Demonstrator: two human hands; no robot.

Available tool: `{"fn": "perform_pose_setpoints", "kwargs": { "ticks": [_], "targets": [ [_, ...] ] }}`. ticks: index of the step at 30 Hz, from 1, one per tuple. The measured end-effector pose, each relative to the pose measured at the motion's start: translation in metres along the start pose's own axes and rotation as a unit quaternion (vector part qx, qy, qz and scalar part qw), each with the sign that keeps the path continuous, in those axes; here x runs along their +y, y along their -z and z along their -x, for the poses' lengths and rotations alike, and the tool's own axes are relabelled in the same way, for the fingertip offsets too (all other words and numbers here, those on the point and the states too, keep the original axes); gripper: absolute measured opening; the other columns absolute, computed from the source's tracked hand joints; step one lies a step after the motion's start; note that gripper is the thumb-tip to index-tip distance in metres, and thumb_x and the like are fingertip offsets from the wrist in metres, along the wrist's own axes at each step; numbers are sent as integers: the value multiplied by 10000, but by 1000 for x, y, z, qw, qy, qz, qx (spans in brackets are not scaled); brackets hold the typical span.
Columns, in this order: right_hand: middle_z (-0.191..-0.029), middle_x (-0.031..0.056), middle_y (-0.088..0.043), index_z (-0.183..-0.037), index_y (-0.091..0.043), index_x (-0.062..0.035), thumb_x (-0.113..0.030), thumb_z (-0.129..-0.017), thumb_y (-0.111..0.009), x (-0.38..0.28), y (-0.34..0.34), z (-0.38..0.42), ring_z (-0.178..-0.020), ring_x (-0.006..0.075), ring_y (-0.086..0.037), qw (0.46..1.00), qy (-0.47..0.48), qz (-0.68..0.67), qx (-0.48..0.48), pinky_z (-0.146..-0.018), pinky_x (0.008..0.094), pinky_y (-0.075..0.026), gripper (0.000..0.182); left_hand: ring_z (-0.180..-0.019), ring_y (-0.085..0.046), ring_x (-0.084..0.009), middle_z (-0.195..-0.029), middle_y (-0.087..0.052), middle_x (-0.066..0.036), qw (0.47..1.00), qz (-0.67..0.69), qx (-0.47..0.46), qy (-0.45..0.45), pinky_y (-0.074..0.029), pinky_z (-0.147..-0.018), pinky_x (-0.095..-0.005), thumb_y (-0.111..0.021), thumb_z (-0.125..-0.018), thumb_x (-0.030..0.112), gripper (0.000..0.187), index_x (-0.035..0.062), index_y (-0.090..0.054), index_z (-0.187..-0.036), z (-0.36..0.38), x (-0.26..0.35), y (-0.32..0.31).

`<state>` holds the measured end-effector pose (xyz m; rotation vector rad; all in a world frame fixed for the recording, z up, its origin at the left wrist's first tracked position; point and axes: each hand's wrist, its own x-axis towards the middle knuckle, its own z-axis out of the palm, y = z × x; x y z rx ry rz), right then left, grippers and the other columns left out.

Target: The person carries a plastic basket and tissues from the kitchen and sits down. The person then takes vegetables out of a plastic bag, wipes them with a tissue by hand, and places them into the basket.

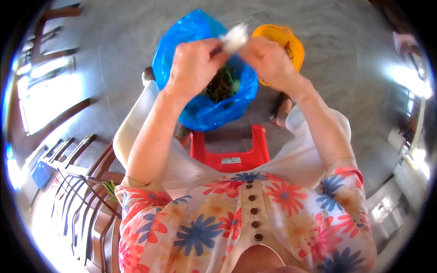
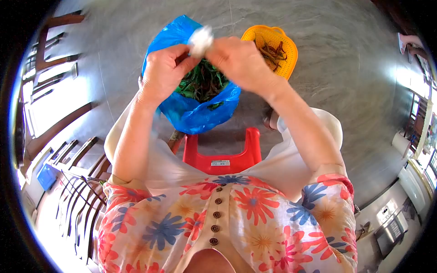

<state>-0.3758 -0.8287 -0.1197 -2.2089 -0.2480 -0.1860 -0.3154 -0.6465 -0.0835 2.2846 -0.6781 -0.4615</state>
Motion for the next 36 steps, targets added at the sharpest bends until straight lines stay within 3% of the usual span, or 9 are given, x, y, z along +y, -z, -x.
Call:
{"fn": "perform_pose_setpoints", "kwargs": {
  "ticks": [2,5,6,10,13,17,21,26,36],
  "targets": [
    [-644,137,-577,-1061,-506,-64,-189,-843,-526,-6,-13,10,-627,359,-575,985,117,131,-3,-535,419,-439,252,-588,-517,-115,-678,-607,-92,997,7,-59,40,-437,-579,-276,-666,-743,137,196,27,-642,-903,-1,-5,-4],
    [-684,145,-590,-1007,-524,-53,-182,-838,-534,-17,0,11,-629,360,-582,960,-179,-64,-204,-553,432,-450,213,-589,-507,-98,-677,-613,-59,992,11,-120,37,-431,-569,-260,-661,-747,136,212,27,-644,-928,1,-2,1],
    [-670,110,-595,-944,-536,-31,-218,-862,-534,-1,-8,17,-572,272,-595,981,-99,-74,-149,-534,373,-465,204,-581,-497,-89,-694,-617,-44,989,43,-136,43,-421,-555,-248,-666,-746,139,230,33,-644,-949,-1,-4,5],
    [-637,21,-569,-862,-554,-30,-344,-896,-522,-9,7,3,-516,71,-534,863,-290,-370,-187,-446,214,-427,318,-553,-458,-51,-755,-615,6,970,167,-140,103,-371,-500,-200,-681,-746,147,306,60,-633,-1035,-7,-6,36],
    [-639,32,-574,-859,-564,-45,-371,-903,-502,-16,13,-2,-478,77,-524,804,-333,-474,-133,-422,207,-417,334,-536,-443,-34,-766,-595,9,936,299,-122,141,-334,-468,-180,-693,-753,148,346,70,-613,-1080,-8,-13,37],
    [-570,22,-549,-858,-567,-30,-422,-907,-468,-33,13,-7,-449,68,-506,798,-359,-469,-125,-405,196,-393,407,-556,-469,-45,-756,-597,0,884,431,-102,149,-348,-480,-185,-669,-782,123,273,40,-627,-1039,-6,1,12],
    [-568,20,-542,-861,-575,-20,-431,-923,-414,-16,13,-8,-446,98,-486,881,-328,-336,-62,-429,224,-399,446,-571,-486,-45,-866,-637,-22,900,425,-40,83,-402,-521,-183,-623,-793,72,169,-17,-633,-936,-4,2,9],
    [-967,46,-576,-1074,-530,-24,-407,-910,-439,-29,30,-8,-922,130,-530,804,-328,-456,-196,-722,304,-471,427,-633,-523,-50,-905,-641,-38,925,375,-7,53,-441,-572,-193,-597,-803,30,127,-28,-628,-911,-4,3,6],
    [-828,64,-617,-974,-570,28,-299,-927,-451,-20,13,0,-727,119,-599,872,-221,-396,-185,-635,239,-492,351,-664,-557,-54,-764,-623,-27,936,345,61,20,-459,-610,-197,-583,-815,19,177,-18,-613,-986,-1,4,-13]
  ]
}}
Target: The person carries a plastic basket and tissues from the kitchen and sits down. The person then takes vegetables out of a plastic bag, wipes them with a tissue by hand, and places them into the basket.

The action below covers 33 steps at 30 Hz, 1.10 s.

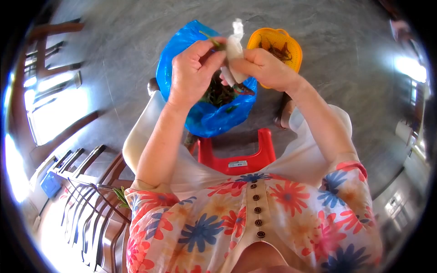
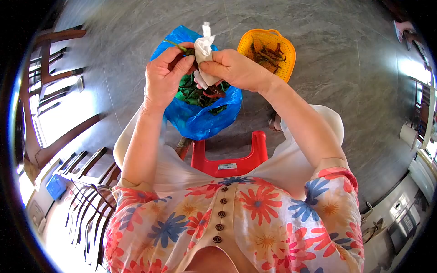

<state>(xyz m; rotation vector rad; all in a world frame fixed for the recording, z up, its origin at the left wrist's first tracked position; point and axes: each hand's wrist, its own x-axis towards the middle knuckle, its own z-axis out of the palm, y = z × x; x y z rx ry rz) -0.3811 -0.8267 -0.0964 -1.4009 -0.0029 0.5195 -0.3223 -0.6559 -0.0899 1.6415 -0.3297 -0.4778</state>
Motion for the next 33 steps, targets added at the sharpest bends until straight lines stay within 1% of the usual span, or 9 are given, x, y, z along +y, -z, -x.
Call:
{"fn": "perform_pose_setpoints", "kwargs": {
  "ticks": [6,11,14,18,21,22,26,30,33],
  "targets": [
    [-662,64,-610,-842,-576,10,-330,-939,-427,-6,-9,-3,-546,114,-580,989,-23,-69,129,-516,228,-464,384,-641,-594,-85,-744,-623,-52,988,143,-27,49,-475,-615,-208,-552,-827,-3,173,-35,-601,-990,4,12,-6],
    [-664,69,-619,-851,-591,20,-305,-938,-423,-8,-7,-4,-539,115,-579,988,-54,-71,124,-505,233,-453,376,-594,-595,-97,-721,-616,-53,998,61,-21,-8,-473,-591,-206,-549,-829,-5,153,-37,-605,-969,6,6,-11],
    [-738,76,-626,-888,-589,27,-273,-932,-442,-9,-16,-9,-597,103,-578,965,-72,-199,152,-542,231,-463,337,-615,-585,-88,-793,-612,-43,999,6,29,-25,-466,-592,-201,-567,-817,1,159,-18,-619,-967,-1,-2,-3],
    [-752,46,-607,-935,-565,29,-231,-927,-462,15,-20,-7,-651,87,-548,986,13,-46,162,-551,229,-453,279,-658,-572,-82,-820,-606,-37,998,-50,37,-26,-460,-612,-203,-600,-793,8,168,-12,-627,-958,2,-7,-6],
    [-739,40,-602,-922,-569,22,-268,-929,-462,14,-22,-5,-631,92,-553,983,18,-95,157,-551,230,-458,310,-679,-557,-75,-805,-610,-35,996,-65,35,-50,-452,-631,-201,-609,-778,-1,171,-9,-634,-946,4,-6,-7],
    [-759,51,-610,-952,-566,9,-320,-929,-460,11,-19,-5,-618,100,-574,977,-51,-142,148,-565,238,-485,346,-678,-552,-77,-822,-618,-25,997,-67,18,-43,-447,-642,-198,-606,-799,12,186,-13,-621,-983,5,-3,-5],
    [-845,86,-632,-1044,-532,-2,-353,-933,-437,11,-10,-8,-682,146,-627,940,-60,-333,38,-603,251,-525,380,-746,-559,-79,-866,-621,-14,997,70,-13,9,-455,-710,-201,-595,-833,29,226,-2,-594,-1057,1,11,5],
    [-904,95,-622,-1031,-537,3,-303,-923,-479,-2,-14,4,-755,156,-620,928,-88,-362,13,-635,260,-529,330,-775,-574,-112,-951,-631,-67,998,50,29,-29,-458,-685,-221,-593,-841,76,287,14,-574,-1120,-6,14,18],
    [-866,83,-618,-1005,-556,9,-295,-910,-510,16,-6,-1,-728,138,-605,943,-50,-328,0,-642,259,-528,322,-762,-570,-113,-976,-629,-74,996,77,-30,-17,-452,-663,-221,-592,-840,75,322,18,-548,-1154,-7,13,19]
  ]
}}
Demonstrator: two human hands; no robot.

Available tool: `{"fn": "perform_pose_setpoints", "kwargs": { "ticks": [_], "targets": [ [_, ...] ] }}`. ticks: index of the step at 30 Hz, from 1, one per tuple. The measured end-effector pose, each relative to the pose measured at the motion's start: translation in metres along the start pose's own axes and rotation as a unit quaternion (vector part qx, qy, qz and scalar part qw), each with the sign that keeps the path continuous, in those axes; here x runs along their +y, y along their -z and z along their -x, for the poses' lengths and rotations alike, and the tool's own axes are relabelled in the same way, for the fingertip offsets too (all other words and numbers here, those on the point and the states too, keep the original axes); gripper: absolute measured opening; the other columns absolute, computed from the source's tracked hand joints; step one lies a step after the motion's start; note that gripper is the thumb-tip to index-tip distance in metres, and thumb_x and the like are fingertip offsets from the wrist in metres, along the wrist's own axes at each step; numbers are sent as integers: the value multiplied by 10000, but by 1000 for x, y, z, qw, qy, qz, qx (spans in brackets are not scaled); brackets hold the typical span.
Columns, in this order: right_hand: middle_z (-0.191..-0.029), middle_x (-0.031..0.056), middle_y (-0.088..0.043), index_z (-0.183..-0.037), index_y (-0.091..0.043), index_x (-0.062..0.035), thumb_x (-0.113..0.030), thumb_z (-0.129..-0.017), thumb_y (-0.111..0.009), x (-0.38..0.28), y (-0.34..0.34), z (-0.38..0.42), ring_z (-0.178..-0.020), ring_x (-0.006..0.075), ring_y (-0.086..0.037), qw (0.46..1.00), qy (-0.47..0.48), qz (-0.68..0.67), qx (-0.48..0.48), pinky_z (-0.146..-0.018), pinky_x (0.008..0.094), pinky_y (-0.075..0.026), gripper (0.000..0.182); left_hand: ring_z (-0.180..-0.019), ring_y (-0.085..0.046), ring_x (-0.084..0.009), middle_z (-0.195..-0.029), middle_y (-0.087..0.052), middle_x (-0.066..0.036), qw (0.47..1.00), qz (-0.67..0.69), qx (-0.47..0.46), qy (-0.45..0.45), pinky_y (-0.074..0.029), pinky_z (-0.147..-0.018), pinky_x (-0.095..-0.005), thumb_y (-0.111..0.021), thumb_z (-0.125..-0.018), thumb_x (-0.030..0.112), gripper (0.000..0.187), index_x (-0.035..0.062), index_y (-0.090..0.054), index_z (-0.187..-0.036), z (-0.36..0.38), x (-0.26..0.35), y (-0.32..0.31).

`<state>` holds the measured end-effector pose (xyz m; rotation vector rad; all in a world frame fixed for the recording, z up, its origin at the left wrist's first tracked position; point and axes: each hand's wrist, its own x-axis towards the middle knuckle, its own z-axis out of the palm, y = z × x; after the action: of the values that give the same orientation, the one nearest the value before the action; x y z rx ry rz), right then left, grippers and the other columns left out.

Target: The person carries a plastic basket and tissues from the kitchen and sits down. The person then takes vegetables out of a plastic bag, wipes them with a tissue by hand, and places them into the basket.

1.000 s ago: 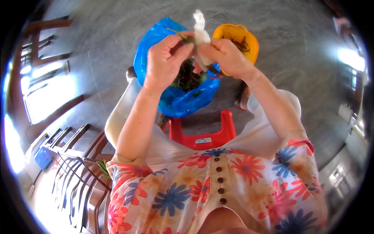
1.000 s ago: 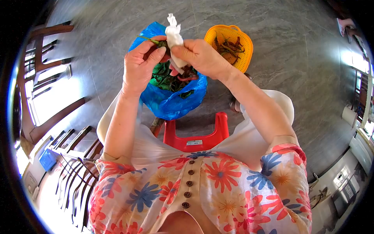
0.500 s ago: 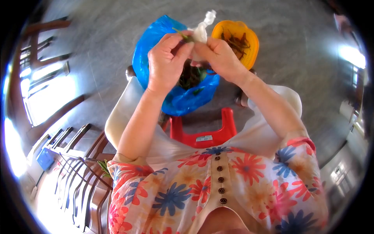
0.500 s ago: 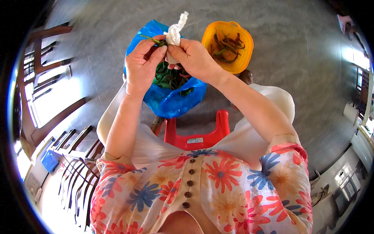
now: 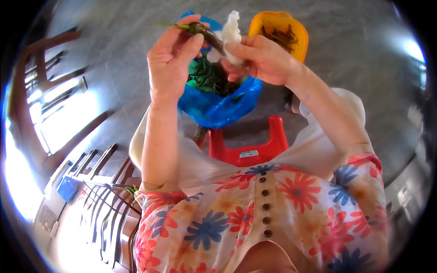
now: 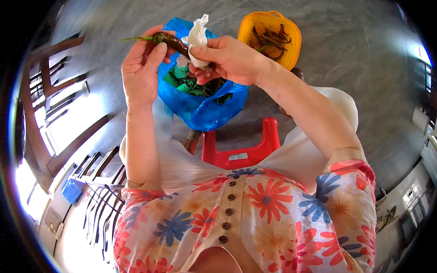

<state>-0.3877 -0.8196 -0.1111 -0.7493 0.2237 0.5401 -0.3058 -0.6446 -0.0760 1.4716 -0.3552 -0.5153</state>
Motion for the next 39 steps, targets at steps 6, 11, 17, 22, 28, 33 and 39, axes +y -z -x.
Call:
{"fn": "perform_pose_setpoints", "kwargs": {
  "ticks": [6,11,17,22,28,33,39],
  "targets": [
    [-715,52,-603,-893,-604,0,-373,-888,-529,-9,-1,4,-610,121,-593,995,20,100,5,-602,228,-504,381,-766,-599,-116,-912,-631,-52,994,66,-26,83,-472,-666,-221,-613,-823,65,267,18,-580,-1084,2,1,-3],
    [-717,63,-622,-897,-621,-6,-423,-892,-497,-18,-5,1,-598,119,-612,984,4,177,28,-567,209,-486,435,-749,-594,-133,-915,-633,-71,994,49,-35,89,-463,-657,-235,-625,-816,74,263,15,-589,-1070,4,0,1],
    [-752,66,-638,-911,-620,-10,-409,-887,-509,-21,2,-1,-583,122,-612,967,-54,240,-66,-550,214,-485,415,-726,-590,-137,-874,-635,-71,997,-5,-38,63,-464,-641,-245,-631,-814,79,248,10,-591,-1049,5,-1,3],
    [-750,62,-632,-952,-599,-15,-378,-901,-490,-23,3,2,-582,128,-611,968,-37,247,37,-531,218,-475,382,-698,-590,-141,-856,-629,-74,999,-11,12,43,-473,-633,-250,-620,-823,76,230,0,-587,-1038,3,-1,5],
    [-853,47,-641,-1051,-563,-31,-366,-920,-448,-14,0,4,-733,141,-640,974,48,172,137,-585,228,-480,378,-677,-594,-142,-799,-615,-68,988,-18,152,12,-476,-606,-250,-627,-824,90,204,-15,-589,-995,0,-1,12],
    [-930,37,-628,-1075,-563,-76,-308,-899,-521,4,-5,-2,-755,135,-638,974,109,137,147,-589,224,-481,294,-659,-598,-143,-766,-611,-65,992,0,124,29,-478,-582,-248,-632,-822,99,194,-7,-592,-979,4,-8,-7],
    [-819,55,-630,-1016,-586,-26,-285,-880,-556,12,4,-7,-637,110,-621,958,127,150,208,-508,190,-466,294,-727,-613,-137,-855,-618,-57,994,-69,73,30,-499,-660,-250,-620,-818,37,213,-2,-574,-1023,11,-16,-16]
  ]
}}
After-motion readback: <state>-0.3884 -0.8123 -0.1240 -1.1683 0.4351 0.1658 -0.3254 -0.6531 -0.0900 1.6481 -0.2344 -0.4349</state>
